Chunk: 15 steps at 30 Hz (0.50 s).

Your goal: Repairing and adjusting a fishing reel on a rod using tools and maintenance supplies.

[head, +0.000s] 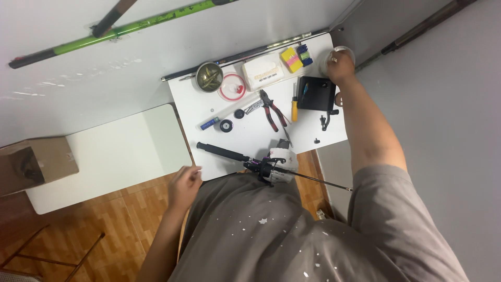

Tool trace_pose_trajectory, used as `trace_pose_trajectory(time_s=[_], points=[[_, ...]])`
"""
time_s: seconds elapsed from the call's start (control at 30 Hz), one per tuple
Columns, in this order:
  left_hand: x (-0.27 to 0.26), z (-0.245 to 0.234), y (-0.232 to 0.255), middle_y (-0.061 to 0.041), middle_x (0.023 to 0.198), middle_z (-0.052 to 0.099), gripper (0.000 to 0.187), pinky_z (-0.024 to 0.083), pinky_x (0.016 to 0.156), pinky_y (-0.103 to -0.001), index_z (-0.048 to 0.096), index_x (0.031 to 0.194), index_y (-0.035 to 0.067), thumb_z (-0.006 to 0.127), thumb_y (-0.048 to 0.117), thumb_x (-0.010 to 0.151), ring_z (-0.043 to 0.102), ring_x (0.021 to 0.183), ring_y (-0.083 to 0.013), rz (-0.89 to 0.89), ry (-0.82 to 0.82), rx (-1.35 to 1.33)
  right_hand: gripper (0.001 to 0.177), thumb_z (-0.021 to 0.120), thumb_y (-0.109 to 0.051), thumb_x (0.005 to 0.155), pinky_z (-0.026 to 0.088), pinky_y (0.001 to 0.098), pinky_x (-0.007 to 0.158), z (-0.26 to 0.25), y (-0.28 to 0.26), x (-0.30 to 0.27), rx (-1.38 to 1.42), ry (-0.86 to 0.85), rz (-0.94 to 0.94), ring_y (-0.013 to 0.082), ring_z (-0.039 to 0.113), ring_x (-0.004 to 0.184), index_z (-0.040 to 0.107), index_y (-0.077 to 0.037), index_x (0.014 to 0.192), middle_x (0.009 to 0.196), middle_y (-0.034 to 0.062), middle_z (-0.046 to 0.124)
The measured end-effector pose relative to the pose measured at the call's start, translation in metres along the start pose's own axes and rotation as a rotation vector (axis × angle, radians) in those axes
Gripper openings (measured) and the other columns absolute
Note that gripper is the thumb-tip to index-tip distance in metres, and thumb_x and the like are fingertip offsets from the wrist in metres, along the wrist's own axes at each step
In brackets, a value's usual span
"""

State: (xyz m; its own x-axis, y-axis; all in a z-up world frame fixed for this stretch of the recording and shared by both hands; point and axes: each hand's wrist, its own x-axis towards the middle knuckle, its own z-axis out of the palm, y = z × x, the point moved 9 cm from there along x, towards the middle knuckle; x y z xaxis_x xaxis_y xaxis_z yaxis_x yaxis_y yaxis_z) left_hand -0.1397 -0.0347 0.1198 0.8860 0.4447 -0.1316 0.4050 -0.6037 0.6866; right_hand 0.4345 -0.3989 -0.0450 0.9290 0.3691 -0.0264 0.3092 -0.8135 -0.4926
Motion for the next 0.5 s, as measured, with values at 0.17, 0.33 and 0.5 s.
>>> trace_pose_trajectory(time_s=[0.17,0.33,0.5], points=[[0.039,0.025,0.083,-0.005,0.106,0.073,0.019,0.059,0.078,-0.032,0.074,0.111,0.013,0.071,0.022,0.094,0.07,0.095,-0.0193,0.298,-0.065,-0.034,0.035,0.06,-0.021,0.096,0.044,0.0464,0.11,0.001,-0.001,-0.009,-0.013,-0.111,0.04,0.0444,0.056,0.128,0.071,-0.009,0.127,0.136,0.0249,0.06],[0.057,0.049,0.196,-0.017,0.136,0.061,0.045,0.041,0.103,-0.047,0.069,0.134,0.015,0.064,0.037,0.096,0.056,0.122,-0.0358,0.707,-0.225,-0.06,0.039,0.05,-0.03,0.096,0.041,0.0542,0.106,0.001,-0.015,-0.016,-0.232,-0.285,0.172,0.046,0.053,0.126,0.072,-0.018,0.126,0.133,0.017,0.064],[0.049,0.13,0.166,-0.009,0.125,0.066,0.032,0.043,0.103,-0.043,0.072,0.131,0.027,0.058,0.031,0.102,0.062,0.118,-0.0293,0.571,-0.556,-0.056,0.039,0.048,-0.036,0.102,0.042,0.0578,0.11,0.001,-0.025,-0.02,-0.283,-0.274,0.152,0.0457,0.053,0.13,0.072,-0.022,0.13,0.14,0.0123,0.063]])
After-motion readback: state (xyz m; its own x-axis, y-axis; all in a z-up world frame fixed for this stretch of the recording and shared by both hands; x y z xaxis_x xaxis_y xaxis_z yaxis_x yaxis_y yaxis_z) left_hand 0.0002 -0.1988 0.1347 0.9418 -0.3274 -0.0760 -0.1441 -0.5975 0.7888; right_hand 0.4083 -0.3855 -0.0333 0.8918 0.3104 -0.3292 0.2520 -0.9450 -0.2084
